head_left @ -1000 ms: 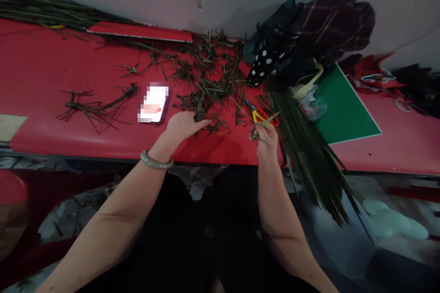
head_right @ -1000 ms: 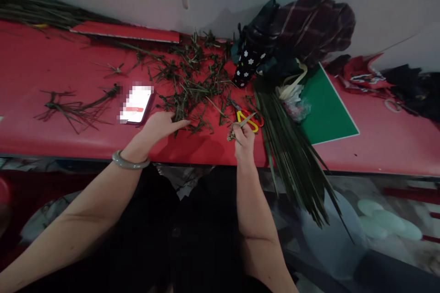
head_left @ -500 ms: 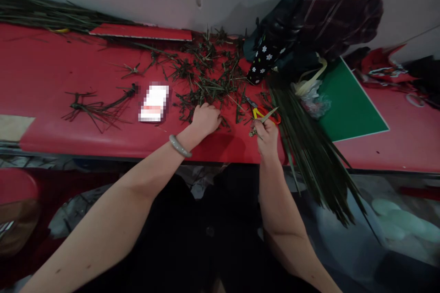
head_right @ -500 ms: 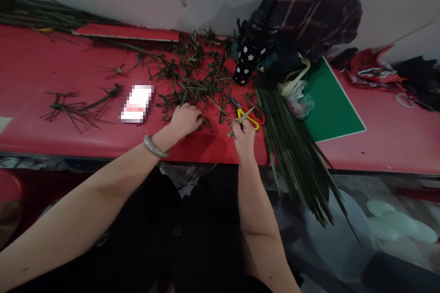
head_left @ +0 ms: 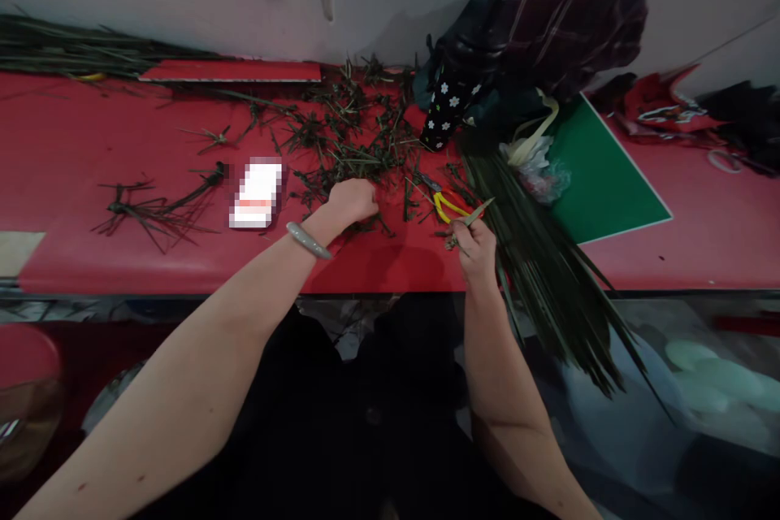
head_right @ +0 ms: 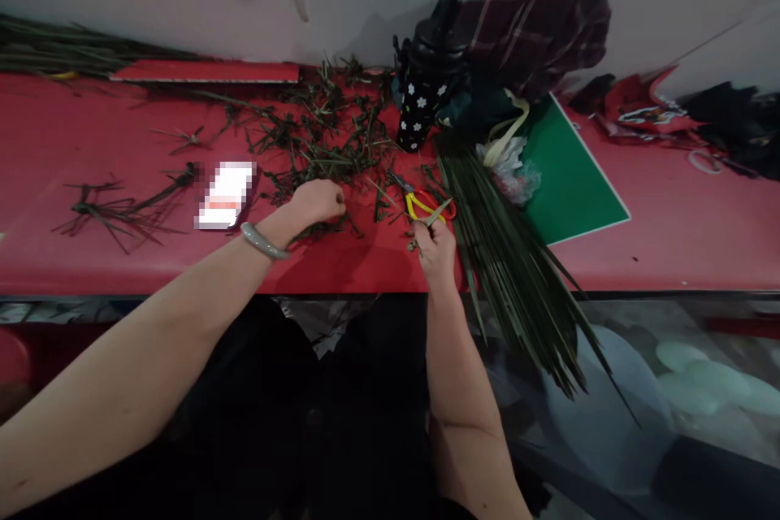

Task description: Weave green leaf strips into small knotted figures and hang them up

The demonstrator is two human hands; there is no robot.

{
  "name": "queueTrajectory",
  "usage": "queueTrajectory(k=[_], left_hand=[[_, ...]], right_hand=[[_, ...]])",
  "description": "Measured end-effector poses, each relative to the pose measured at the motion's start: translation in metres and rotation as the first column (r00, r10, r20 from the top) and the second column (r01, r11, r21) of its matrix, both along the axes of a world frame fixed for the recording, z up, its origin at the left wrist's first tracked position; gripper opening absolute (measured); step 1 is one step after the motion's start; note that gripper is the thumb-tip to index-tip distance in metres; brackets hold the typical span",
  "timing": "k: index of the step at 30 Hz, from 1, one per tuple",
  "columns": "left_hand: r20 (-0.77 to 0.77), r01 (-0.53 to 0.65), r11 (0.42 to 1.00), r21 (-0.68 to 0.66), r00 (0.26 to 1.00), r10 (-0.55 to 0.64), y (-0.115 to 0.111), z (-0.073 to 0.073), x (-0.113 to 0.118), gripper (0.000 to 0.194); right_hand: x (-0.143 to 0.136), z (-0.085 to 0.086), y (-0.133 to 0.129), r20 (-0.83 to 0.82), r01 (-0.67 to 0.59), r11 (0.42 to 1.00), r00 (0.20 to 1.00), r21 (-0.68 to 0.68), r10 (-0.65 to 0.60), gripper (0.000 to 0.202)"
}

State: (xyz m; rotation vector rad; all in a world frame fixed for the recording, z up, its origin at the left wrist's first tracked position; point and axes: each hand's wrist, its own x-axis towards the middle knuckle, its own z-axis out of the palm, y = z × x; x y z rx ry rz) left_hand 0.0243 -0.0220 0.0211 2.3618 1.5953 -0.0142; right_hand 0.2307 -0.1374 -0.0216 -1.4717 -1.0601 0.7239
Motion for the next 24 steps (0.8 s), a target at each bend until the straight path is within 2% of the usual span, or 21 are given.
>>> queueTrajectory(k=[2,3,5,7,10,13,16,18,24], left_hand=[[0.211,-0.014,0.999,-0.041,0.977,0.022,-0.001,0.002,-0.008,0.019],[0.332,-0.027,0.998,-0.065,0.942,0.047,-0.002,0.004,-0.012,0.018],[0.552,-0.071,0.989,-0.129,0.823,0.131,-0.005,0.007,-0.019,0.017],[0.706,-0.113,0.974,-0.199,0.673,0.222,-0.008,0.010,-0.024,0.016],[0.823,-0.106,0.955,-0.279,0.486,0.294,-0.015,0.014,-0.027,0.013],[0.863,-0.040,0.942,-0.334,0.389,0.323,-0.025,0.016,-0.027,0.012],[0.883,0.026,0.944,-0.329,0.363,0.298,-0.037,0.014,-0.027,0.015],[0.885,0.060,0.946,-0.319,0.376,0.275,-0.045,0.011,-0.028,0.017],[0.840,0.085,0.943,-0.322,0.485,0.243,-0.064,-0.001,-0.034,0.019]], right_hand=[[0.002,-0.002,0.005,0.032,-0.004,1.000,0.999,0.003,0.004,0.021],[0.001,-0.002,0.010,0.053,0.000,1.000,0.999,-0.003,0.000,0.023],[-0.003,-0.003,0.021,0.116,-0.010,0.999,0.993,-0.048,0.016,0.029],[-0.012,-0.002,0.034,0.225,-0.060,0.992,0.971,-0.109,0.083,0.036],[-0.034,0.009,0.049,0.428,-0.111,0.992,0.895,-0.059,0.126,0.039],[-0.061,0.026,0.054,0.455,-0.167,0.981,0.884,0.099,0.104,0.032],[-0.084,0.039,0.053,0.323,-0.283,0.950,0.918,0.133,0.229,0.025],[-0.093,0.043,0.050,0.255,-0.317,0.939,0.927,0.137,0.275,0.020],[-0.101,0.034,0.038,0.038,-0.262,0.961,0.965,0.089,0.260,0.020]])
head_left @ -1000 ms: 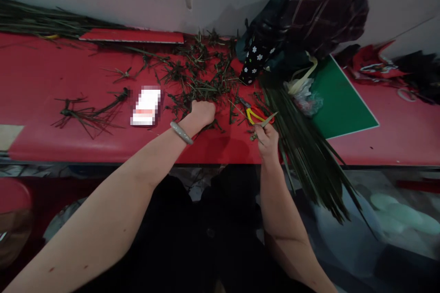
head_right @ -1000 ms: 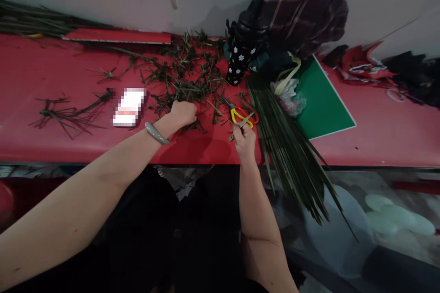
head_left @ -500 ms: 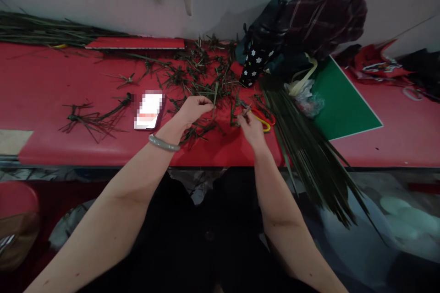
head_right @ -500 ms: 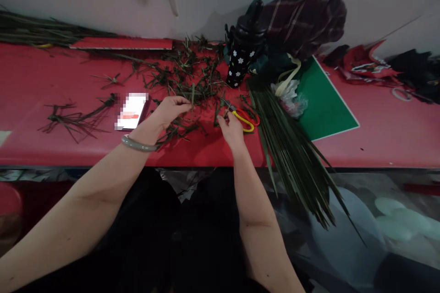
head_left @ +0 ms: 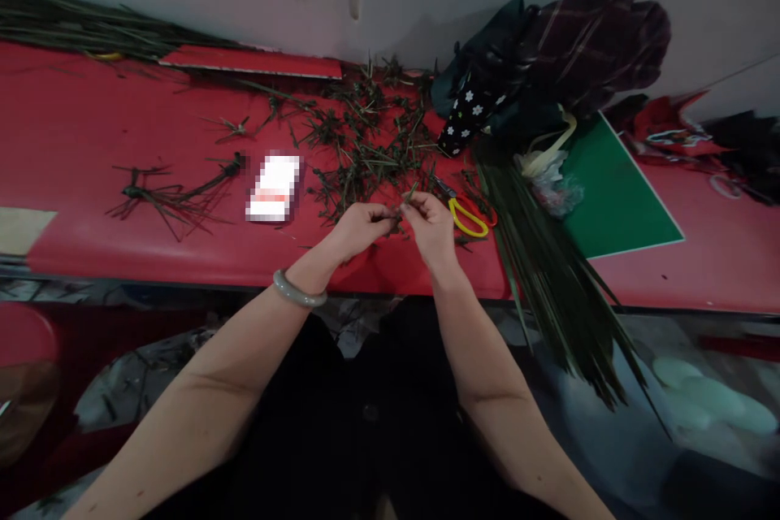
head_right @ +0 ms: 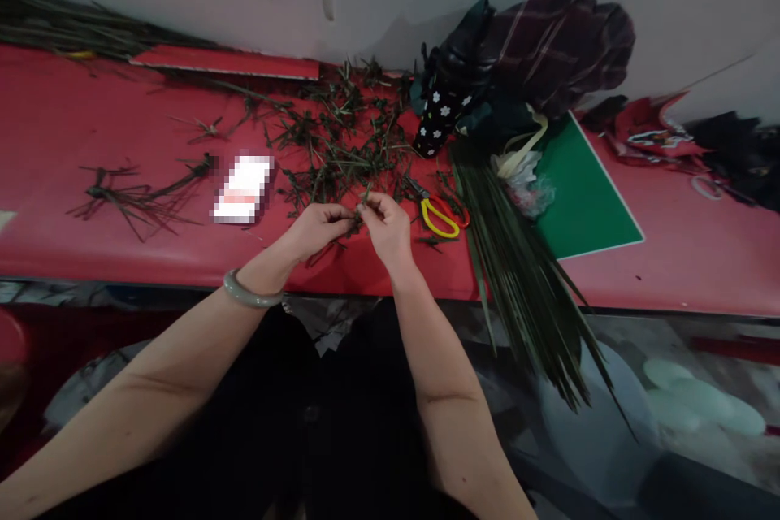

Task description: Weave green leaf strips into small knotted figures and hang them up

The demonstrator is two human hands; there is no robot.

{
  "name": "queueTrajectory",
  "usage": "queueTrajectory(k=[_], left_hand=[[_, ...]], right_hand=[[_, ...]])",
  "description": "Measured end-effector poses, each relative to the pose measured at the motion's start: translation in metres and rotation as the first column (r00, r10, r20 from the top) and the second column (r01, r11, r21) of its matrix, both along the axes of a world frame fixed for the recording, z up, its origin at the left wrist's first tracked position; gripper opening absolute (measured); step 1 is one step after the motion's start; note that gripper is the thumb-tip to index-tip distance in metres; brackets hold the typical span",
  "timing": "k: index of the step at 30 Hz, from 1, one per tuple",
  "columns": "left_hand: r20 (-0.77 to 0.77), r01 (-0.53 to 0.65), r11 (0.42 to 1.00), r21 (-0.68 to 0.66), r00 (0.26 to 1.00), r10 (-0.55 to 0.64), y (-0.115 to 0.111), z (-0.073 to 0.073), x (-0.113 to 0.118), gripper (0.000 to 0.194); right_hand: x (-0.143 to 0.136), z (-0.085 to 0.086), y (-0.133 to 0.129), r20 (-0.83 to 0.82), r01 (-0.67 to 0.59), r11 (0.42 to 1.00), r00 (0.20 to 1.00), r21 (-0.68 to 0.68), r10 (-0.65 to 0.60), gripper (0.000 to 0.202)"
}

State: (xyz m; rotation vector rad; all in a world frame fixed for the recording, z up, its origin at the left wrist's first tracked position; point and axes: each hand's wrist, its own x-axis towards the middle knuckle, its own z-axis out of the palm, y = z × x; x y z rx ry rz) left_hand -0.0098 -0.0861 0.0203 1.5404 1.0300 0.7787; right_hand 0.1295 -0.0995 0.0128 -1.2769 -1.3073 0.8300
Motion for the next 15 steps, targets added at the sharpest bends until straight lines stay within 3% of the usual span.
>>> queueTrajectory(k=[3,6,8,10,13,15], left_hand=[[-0.076,0.049,0.999,0.019,0.996,-0.047,-0.011,-0.002,-0.003,0.016],[-0.086,0.070,0.998,0.004,0.994,-0.069,-0.022,-0.003,-0.006,0.014],[-0.055,0.043,0.999,-0.025,0.998,-0.045,-0.028,-0.004,-0.009,0.014],[-0.025,0.011,0.999,-0.043,1.000,-0.012,-0.032,-0.006,-0.012,0.014],[0.007,-0.021,0.999,-0.044,1.000,0.021,-0.036,-0.009,-0.016,0.014],[0.008,-0.041,0.998,-0.048,0.999,0.041,-0.038,-0.010,-0.019,0.015]], right_hand=[[0.010,-0.001,-0.003,-0.053,0.043,0.999,0.998,-0.006,-0.043,0.018],[0.034,-0.003,0.006,-0.027,0.188,0.982,0.982,0.012,-0.188,0.022],[0.054,-0.007,0.017,0.114,0.273,0.962,0.955,0.009,-0.272,0.026],[0.068,-0.013,0.028,0.362,0.247,0.968,0.907,-0.044,-0.215,0.026],[0.074,-0.022,0.041,0.719,0.188,0.968,0.695,-0.169,-0.010,0.024],[0.070,-0.025,0.046,0.846,0.244,0.943,0.528,-0.225,0.065,0.026]])
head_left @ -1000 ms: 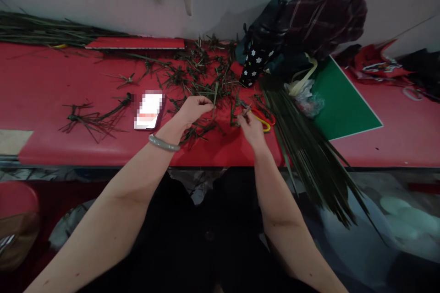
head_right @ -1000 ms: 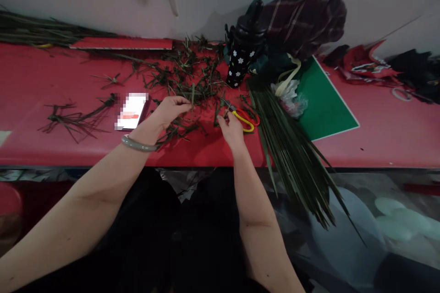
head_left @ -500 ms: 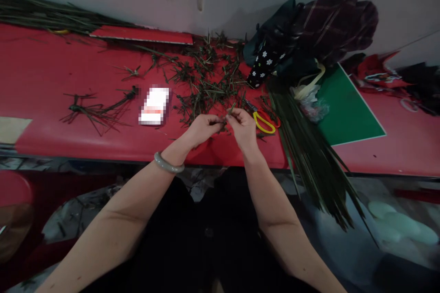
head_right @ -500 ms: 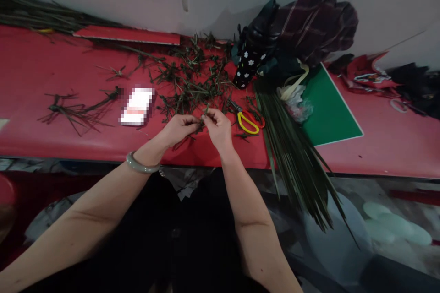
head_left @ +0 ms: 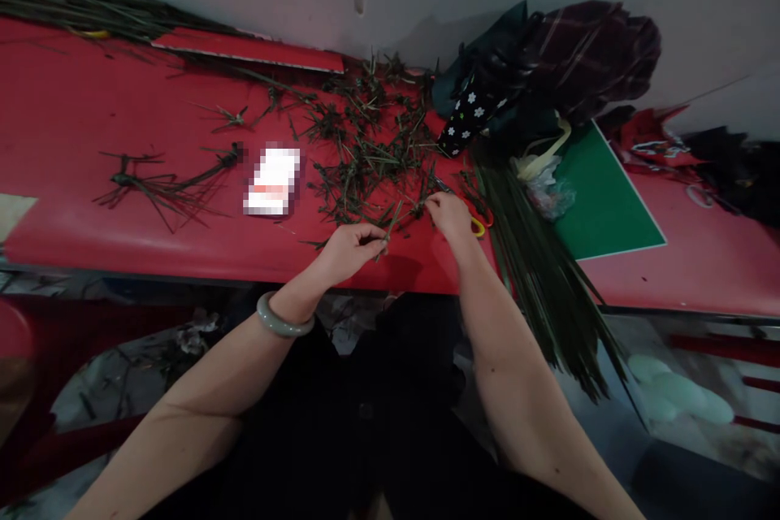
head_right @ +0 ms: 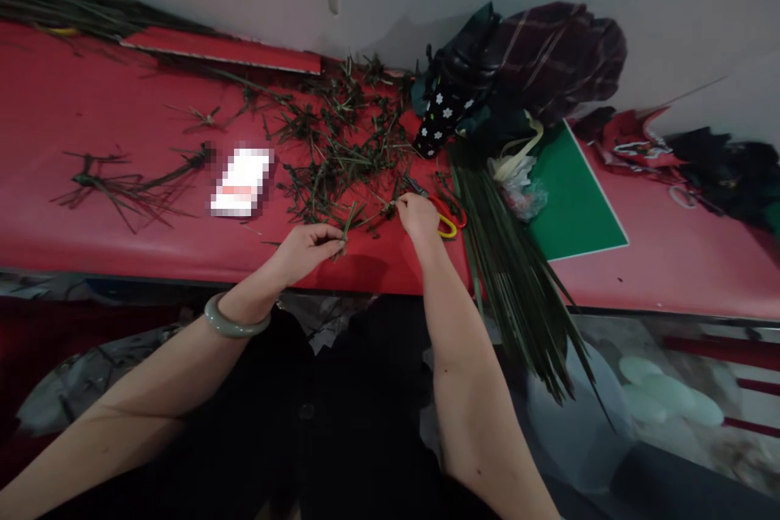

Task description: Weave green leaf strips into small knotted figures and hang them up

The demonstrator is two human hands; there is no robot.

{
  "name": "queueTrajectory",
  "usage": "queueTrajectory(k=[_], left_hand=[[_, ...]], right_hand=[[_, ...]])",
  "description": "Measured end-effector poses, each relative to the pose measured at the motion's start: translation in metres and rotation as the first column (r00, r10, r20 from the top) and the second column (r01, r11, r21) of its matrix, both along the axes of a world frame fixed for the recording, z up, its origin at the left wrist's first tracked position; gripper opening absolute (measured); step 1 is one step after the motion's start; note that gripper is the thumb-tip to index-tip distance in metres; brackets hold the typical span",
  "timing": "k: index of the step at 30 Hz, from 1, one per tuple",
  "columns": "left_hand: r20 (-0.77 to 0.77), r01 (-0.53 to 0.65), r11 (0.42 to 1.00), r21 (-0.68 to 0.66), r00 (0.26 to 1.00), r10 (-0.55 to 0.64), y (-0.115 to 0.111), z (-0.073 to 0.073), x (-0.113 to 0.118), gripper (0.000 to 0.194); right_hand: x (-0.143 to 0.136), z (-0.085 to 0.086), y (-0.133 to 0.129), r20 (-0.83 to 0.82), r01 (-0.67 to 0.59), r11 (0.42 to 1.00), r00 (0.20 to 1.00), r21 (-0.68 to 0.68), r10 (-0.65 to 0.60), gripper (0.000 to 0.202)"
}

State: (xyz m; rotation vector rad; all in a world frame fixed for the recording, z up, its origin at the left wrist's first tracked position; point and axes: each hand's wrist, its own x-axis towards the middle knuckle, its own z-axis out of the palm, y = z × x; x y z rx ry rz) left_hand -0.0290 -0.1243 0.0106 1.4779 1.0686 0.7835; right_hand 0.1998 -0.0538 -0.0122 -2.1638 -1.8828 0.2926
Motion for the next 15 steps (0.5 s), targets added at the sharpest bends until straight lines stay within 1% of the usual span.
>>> queueTrajectory(k=[1,3,8,12,15], left_hand=[[-0.004,-0.009,1.000,-0.006,1.000,0.009,-0.001,0.000,-0.001,0.015],[-0.010,-0.020,1.000,-0.010,1.000,0.019,-0.003,0.001,-0.004,0.016],[-0.038,-0.045,0.998,0.041,0.998,0.047,-0.003,0.000,-0.007,0.017],[-0.087,-0.028,0.998,0.058,0.996,0.033,-0.002,-0.002,-0.003,0.018],[-0.126,-0.016,0.997,0.069,0.992,0.024,-0.002,-0.002,-0.002,0.019]], right_hand=[[-0.002,-0.001,0.002,0.075,0.022,0.999,0.997,-0.029,-0.020,0.029],[-0.007,0.000,0.006,0.162,0.051,0.997,0.986,-0.065,-0.040,0.034],[-0.018,0.007,0.014,0.214,0.002,0.987,0.976,-0.159,0.032,0.044],[-0.030,0.015,0.019,0.273,-0.058,0.979,0.956,-0.194,0.111,0.037],[-0.031,0.020,0.021,0.304,-0.076,0.965,0.940,-0.249,0.153,0.028]])
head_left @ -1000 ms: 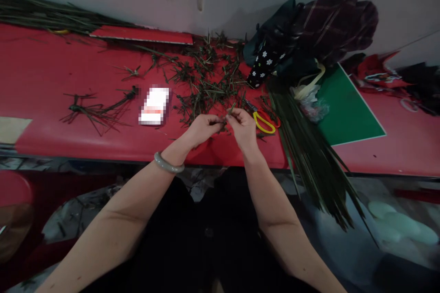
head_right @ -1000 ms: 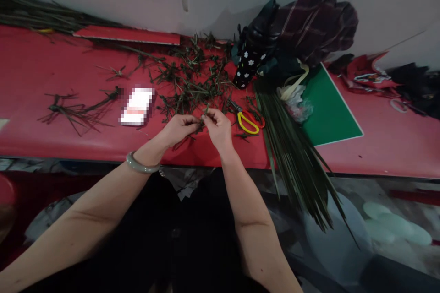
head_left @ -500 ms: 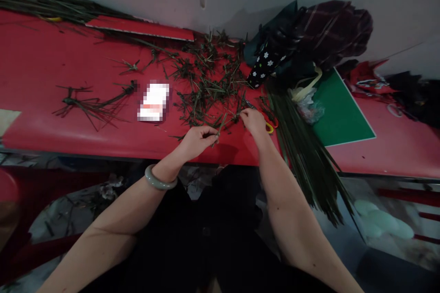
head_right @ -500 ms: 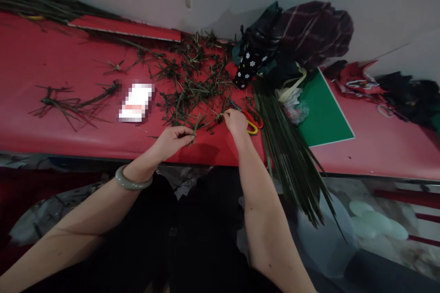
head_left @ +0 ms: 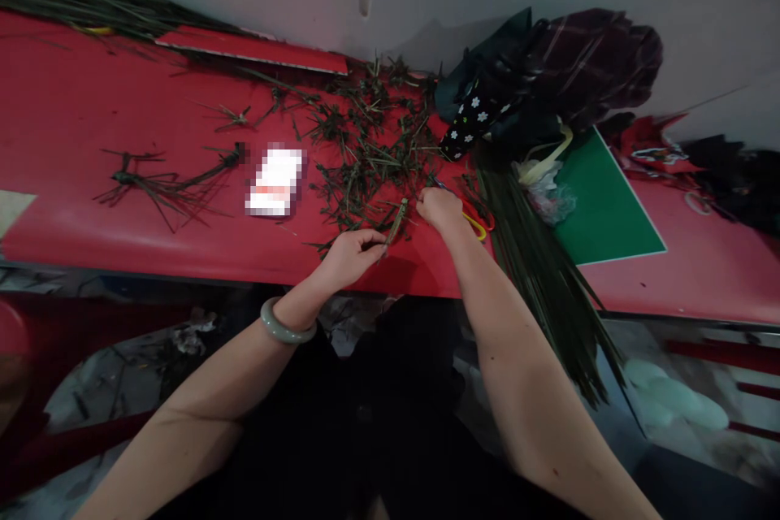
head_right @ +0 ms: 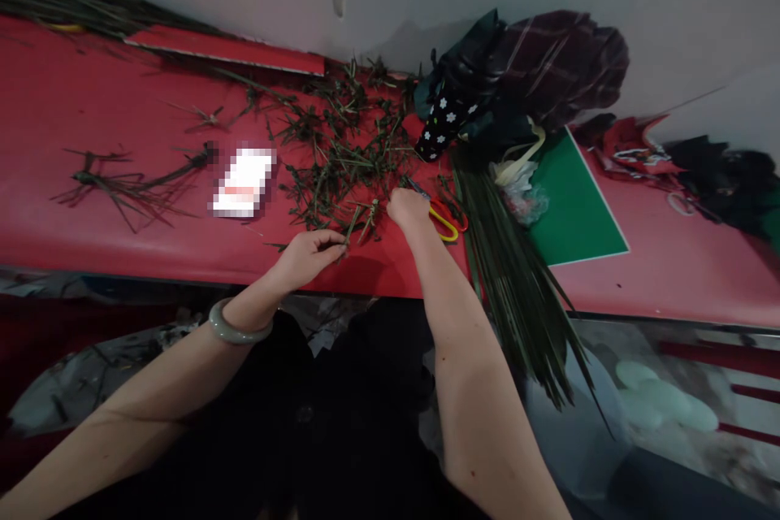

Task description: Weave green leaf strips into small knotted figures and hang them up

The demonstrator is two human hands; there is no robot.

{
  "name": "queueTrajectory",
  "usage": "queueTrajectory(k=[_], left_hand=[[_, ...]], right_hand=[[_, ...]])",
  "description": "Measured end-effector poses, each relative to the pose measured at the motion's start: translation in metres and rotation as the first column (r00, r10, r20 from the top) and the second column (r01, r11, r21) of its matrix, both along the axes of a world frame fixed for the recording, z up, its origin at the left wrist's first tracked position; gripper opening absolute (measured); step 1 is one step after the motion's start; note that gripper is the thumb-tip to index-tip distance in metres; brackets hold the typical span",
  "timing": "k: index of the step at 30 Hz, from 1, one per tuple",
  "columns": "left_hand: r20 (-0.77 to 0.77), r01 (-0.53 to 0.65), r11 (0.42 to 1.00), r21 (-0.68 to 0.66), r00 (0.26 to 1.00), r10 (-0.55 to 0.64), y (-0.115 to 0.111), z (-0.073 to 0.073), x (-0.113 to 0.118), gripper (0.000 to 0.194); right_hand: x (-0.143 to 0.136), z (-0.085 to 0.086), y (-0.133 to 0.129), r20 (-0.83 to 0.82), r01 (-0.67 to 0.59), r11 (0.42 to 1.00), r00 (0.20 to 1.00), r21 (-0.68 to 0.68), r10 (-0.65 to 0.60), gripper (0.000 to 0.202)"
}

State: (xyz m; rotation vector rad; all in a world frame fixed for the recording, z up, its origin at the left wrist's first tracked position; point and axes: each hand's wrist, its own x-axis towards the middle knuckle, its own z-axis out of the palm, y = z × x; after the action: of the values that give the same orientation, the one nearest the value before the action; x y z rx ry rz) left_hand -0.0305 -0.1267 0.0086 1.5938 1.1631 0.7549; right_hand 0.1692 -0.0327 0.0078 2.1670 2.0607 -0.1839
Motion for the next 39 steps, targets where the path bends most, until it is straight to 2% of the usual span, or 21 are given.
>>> queueTrajectory(k=[3,5,9,11,14,16,17,19,22,23,25,29,32,36,39], left_hand=[[-0.027,0.004,1.000,0.016,1.000,-0.003,-0.001,0.000,0.001,0.019],[-0.042,0.000,1.000,0.019,0.999,0.001,0.000,-0.001,0.002,0.020],[-0.111,-0.024,0.997,0.072,0.993,0.032,0.014,-0.004,0.007,0.023],[-0.135,-0.042,0.991,0.127,0.989,0.060,0.026,-0.003,0.012,0.024],[-0.133,-0.139,0.961,0.240,0.976,0.174,0.040,0.002,0.020,0.029],[-0.065,-0.207,0.936,0.285,0.970,0.235,0.042,0.008,0.028,0.030],[-0.009,-0.223,0.935,0.275,0.972,0.235,0.041,0.011,0.032,0.029],[0.130,-0.204,0.959,0.196,0.975,0.181,0.036,0.016,0.040,0.026],[0.303,-0.167,0.984,0.060,0.942,0.141,0.028,0.017,0.045,0.025],[0.324,-0.175,0.984,0.037,0.934,0.154,0.027,0.016,0.044,0.024],[0.288,-0.192,0.981,0.035,0.942,0.174,0.025,0.013,0.036,0.022],[0.042,-0.108,0.987,0.121,0.994,0.104,0.020,0.006,0.015,0.020],[-0.095,-0.057,0.983,0.173,0.993,0.074,0.016,0.004,0.008,0.021],[-0.188,-0.065,0.973,0.221,0.976,0.108,0.015,0.006,0.006,0.020],[-0.188,-0.103,0.975,0.198,0.972,0.141,0.015,0.007,0.006,0.019]], right_hand=[[0.011,0.003,0.000,0.002,0.050,0.999,0.999,-0.008,-0.050,0.026],[0.024,0.002,-0.001,-0.052,0.074,0.997,0.996,0.027,-0.072,0.026],[0.053,-0.004,-0.008,-0.303,0.124,0.987,0.949,0.099,-0.089,0.026],[0.062,-0.005,-0.015,-0.514,0.190,0.980,0.848,0.064,-0.130,0.026],[0.062,-0.001,-0.034,-0.809,0.352,0.936,0.558,0.031,-0.183,0.027],[0.049,0.006,-0.050,-0.916,0.466,0.883,0.378,0.065,-0.131,0.029],[0.039,0.010,-0.059,-0.943,0.489,0.870,0.317,0.068,-0.104,0.028],[0.016,0.015,-0.074,-0.968,0.464,0.883,0.246,0.077,-0.044,0.026],[-0.017,0.015,-0.087,-0.980,0.358,0.930,0.197,0.082,0.011,0.024],[-0.024,0.013,-0.088,-0.981,0.329,0.940,0.192,0.089,0.025,0.024],[-0.034,0.009,-0.088,-0.968,0.267,0.956,0.245,0.125,0.058,0.021],[-0.039,0.005,-0.086,-0.866,0.138,0.960,0.476,0.243,0.151,0.017],[-0.042,0.007,-0.086,-0.788,0.077,0.955,0.586,0.285,0.188,0.017],[-0.050,0.011,-0.085,-0.705,0.046,0.957,0.686,0.287,0.179,0.016],[-0.054,0.013,-0.085,-0.676,0.051,0.958,0.719,0.281,0.160,0.015]])
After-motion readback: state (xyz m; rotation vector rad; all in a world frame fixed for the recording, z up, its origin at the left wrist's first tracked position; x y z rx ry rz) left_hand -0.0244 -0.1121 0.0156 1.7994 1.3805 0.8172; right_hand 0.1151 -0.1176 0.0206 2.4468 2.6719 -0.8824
